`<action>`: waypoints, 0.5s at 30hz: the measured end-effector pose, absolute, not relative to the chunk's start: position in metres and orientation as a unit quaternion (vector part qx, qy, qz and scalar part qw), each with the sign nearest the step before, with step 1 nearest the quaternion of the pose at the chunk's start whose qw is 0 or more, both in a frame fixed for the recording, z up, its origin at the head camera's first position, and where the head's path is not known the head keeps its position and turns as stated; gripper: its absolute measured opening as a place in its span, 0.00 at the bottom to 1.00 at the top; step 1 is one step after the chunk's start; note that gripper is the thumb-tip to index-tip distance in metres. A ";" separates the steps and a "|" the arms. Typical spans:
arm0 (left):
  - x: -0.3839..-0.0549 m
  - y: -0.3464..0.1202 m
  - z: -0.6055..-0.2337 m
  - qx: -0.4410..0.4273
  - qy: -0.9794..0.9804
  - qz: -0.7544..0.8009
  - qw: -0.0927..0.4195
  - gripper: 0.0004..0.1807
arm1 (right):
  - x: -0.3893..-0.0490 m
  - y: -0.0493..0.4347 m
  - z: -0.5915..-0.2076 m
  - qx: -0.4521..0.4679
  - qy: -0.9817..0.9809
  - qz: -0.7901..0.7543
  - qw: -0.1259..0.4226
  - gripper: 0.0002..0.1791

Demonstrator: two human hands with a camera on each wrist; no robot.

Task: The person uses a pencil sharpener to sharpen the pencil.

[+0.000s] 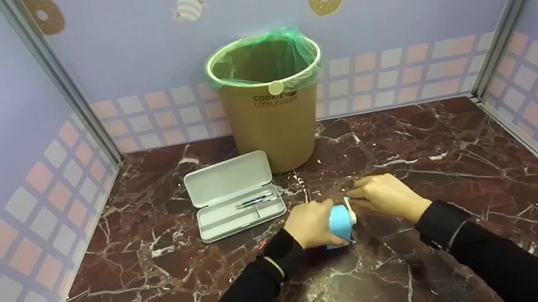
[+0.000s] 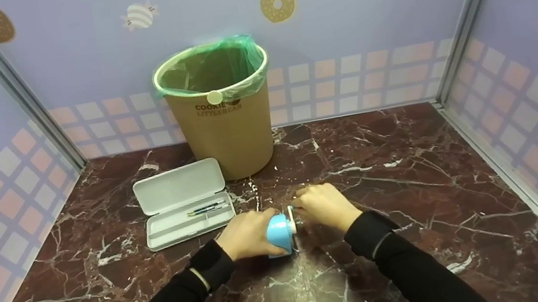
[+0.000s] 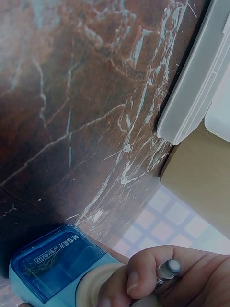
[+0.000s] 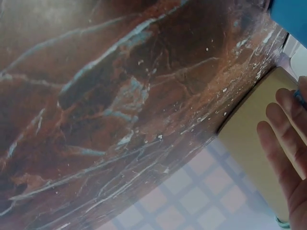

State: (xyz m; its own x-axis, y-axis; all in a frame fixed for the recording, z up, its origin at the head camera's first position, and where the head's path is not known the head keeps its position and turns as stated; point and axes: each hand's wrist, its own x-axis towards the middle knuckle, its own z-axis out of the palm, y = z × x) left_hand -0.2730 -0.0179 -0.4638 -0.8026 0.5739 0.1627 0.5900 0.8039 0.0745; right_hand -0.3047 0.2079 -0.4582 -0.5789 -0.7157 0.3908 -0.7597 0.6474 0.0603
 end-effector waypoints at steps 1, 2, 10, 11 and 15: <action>-0.273 -0.018 -0.464 -0.307 -0.948 -0.060 0.065 0.37 | -0.305 0.208 -0.459 0.417 -0.886 0.057 0.195 0.08; -0.273 -0.018 -0.464 -0.307 -0.948 -0.060 0.064 0.37 | -0.304 0.207 -0.461 0.417 -0.886 0.056 0.196 0.08; -0.273 -0.018 -0.464 -0.303 -0.949 -0.066 0.059 0.37 | -0.298 0.204 -0.476 0.416 -0.892 0.030 0.176 0.07; -0.273 -0.018 -0.464 -0.303 -0.949 -0.066 0.059 0.37 | -0.296 0.204 -0.478 0.417 -0.892 0.024 0.172 0.06; -0.273 -0.017 -0.464 -0.300 -0.950 -0.066 0.057 0.37 | -0.288 0.205 -0.485 0.421 -0.892 0.019 0.165 0.04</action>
State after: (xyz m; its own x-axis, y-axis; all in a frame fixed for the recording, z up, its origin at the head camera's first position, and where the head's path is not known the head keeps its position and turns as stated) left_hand -0.2735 -0.0168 -0.4640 -0.8129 0.5631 0.1487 0.5782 0.8108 0.0911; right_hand -0.2878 0.2047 -0.4848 -0.5908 -0.7450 0.3097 -0.7574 0.6444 0.1051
